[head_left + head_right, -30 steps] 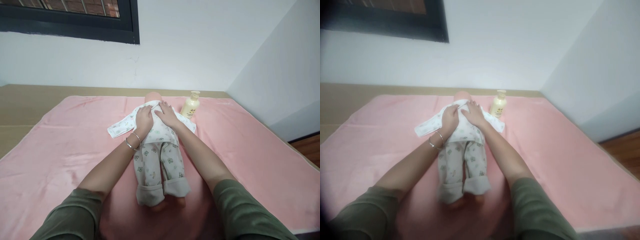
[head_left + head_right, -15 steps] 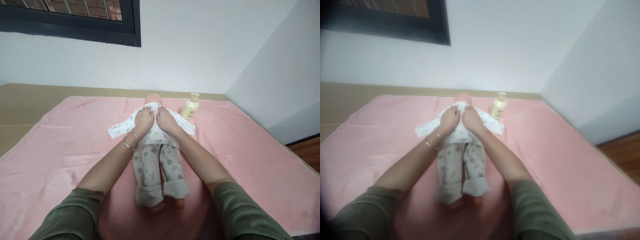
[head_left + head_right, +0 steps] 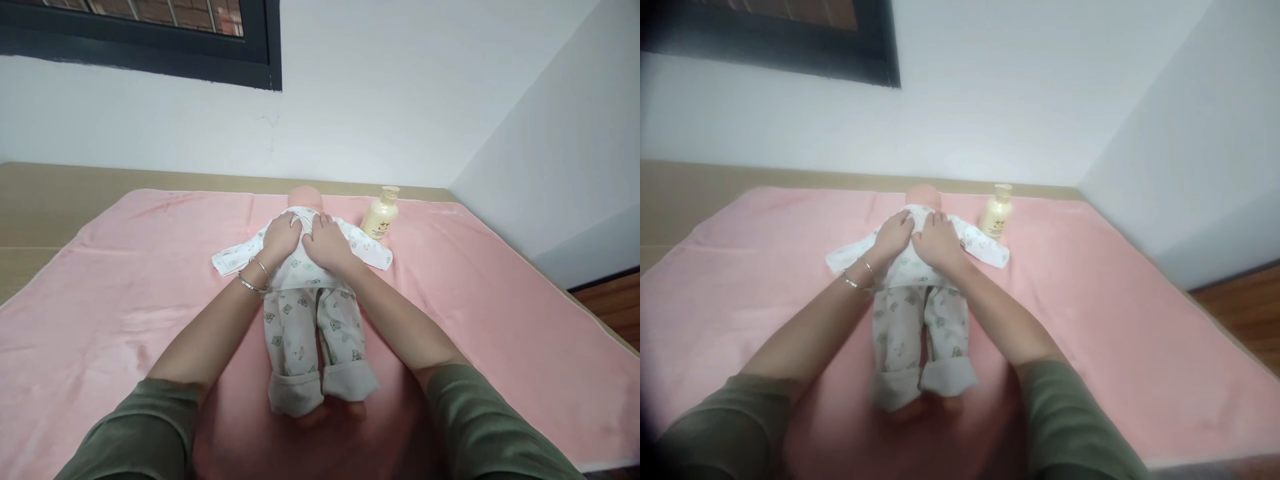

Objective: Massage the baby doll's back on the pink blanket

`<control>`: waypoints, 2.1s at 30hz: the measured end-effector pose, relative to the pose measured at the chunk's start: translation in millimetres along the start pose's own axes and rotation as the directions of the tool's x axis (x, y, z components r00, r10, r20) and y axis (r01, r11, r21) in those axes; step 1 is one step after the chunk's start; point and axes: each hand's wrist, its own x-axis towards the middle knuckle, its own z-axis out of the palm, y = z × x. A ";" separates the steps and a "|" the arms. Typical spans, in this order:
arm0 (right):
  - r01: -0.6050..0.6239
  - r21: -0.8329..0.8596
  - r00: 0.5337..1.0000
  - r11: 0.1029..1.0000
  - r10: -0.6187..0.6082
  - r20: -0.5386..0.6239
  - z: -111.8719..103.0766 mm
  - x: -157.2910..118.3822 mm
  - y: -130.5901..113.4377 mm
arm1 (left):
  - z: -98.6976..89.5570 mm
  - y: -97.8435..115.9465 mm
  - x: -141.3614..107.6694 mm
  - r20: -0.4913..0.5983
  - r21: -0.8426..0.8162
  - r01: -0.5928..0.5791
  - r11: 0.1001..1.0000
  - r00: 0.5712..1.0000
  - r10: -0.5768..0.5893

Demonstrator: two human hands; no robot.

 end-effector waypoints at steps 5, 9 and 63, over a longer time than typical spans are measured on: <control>-0.005 0.084 0.999 0.996 0.009 -0.050 1.6 19.2 24.3 | -2.7 12.8 -10.3 0.032 0.201 -0.051 0.978 0.998 0.045; 0.087 0.102 0.995 0.991 -0.082 -0.055 -0.2 30.3 42.9 | -9.7 26.2 -20.8 0.119 0.278 -0.086 0.957 0.991 0.054; 0.132 -0.076 0.991 0.988 -0.131 0.007 -2.5 -6.3 -1.5 | 6.2 1.7 -1.2 -0.018 0.155 -0.125 0.980 0.991 0.129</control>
